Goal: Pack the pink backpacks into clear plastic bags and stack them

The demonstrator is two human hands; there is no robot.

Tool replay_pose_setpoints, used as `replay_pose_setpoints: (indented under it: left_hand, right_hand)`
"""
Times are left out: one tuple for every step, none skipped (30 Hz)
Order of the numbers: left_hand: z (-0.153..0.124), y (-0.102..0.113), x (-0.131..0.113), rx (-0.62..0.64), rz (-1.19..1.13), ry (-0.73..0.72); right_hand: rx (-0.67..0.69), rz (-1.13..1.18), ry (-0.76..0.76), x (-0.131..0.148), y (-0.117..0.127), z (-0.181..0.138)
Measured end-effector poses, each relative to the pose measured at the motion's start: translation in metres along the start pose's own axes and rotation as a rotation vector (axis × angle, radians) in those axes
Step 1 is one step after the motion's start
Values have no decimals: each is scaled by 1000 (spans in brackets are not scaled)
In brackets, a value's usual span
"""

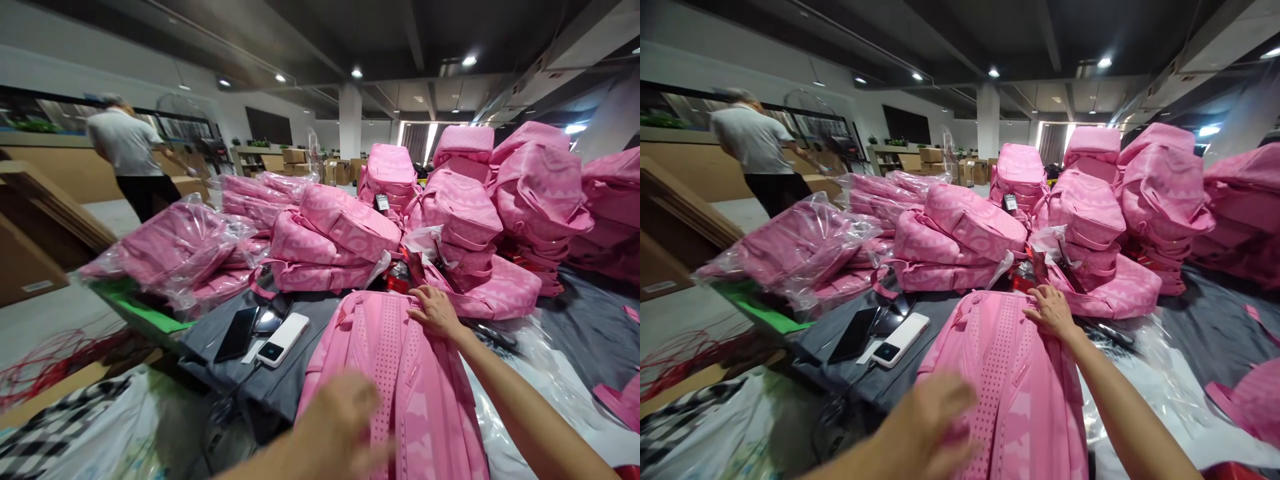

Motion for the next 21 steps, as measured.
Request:
replay_pose_setpoints:
  left_hand:
    - [21, 32, 23, -136, 91, 74]
    - [42, 60, 47, -246, 168, 180]
    - [62, 81, 75, -305, 197, 333]
    - [81, 92, 101, -281, 178, 481]
    - [101, 98, 116, -272, 168, 502]
    - [117, 99, 127, -263, 156, 516]
    - [130, 96, 133, -260, 149, 499]
    - [140, 91, 134, -277, 152, 462]
    - [145, 86, 133, -302, 159, 428]
    - [147, 80, 131, -332, 167, 395]
    - [146, 75, 128, -359, 176, 361]
    - [143, 70, 124, -384, 183, 328]
    - [139, 68, 121, -406, 190, 297]
    - [134, 65, 118, -425, 197, 269]
    - [129, 64, 115, -441, 205, 244]
    - [124, 62, 113, -456, 213, 222]
    - [118, 59, 111, -469, 220, 204]
    - [112, 56, 109, -480, 227, 190]
    - [106, 51, 108, -487, 232, 179]
    - [99, 44, 108, -488, 234, 172]
    - [92, 37, 109, -482, 234, 168]
  right_hand:
    - [-16, -27, -4, -3, -4, 1]
    - [-28, -49, -4, -5, -9, 1]
    - [-38, -66, 1, -6, -13, 1]
    - [-47, -81, 14, -6, -18, 0]
    - [-54, -93, 36, -6, -21, -1]
    - [-63, -102, 62, -4, -24, -3]
    - [-72, -108, 87, -2, -25, -5]
    - [-82, -112, 111, 1, -26, -8]
    - [-94, -113, 130, 3, -26, -11]
    - [-106, -113, 145, 6, -25, -13]
    - [-119, -112, 157, 9, -24, -15]
    - [-132, -111, 167, 12, -22, -16]
    - [-145, -109, 176, 16, -20, -17]
    - [-159, -107, 183, 20, -19, -18]
    - [-175, -104, 185, 24, -18, -20]
    - [-191, -100, 183, 27, -17, -22]
    - [-209, -93, 177, 31, -18, -26]
    - [-223, -85, 166, 35, -19, -32]
    - [-233, -74, 153, 38, -23, -39]
    - [-239, -63, 143, 40, -27, -47]
    - [-243, -53, 139, 43, -31, -57]
Point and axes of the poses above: each hand's wrist, its own z-axis towards the middle knuckle, its own y-axis out of the back of the hand, x = y × z, the point moved 8 cm from there along z, towards the middle knuckle, and after that the axes turned 11 degrees about x, right-handed, at the moved point
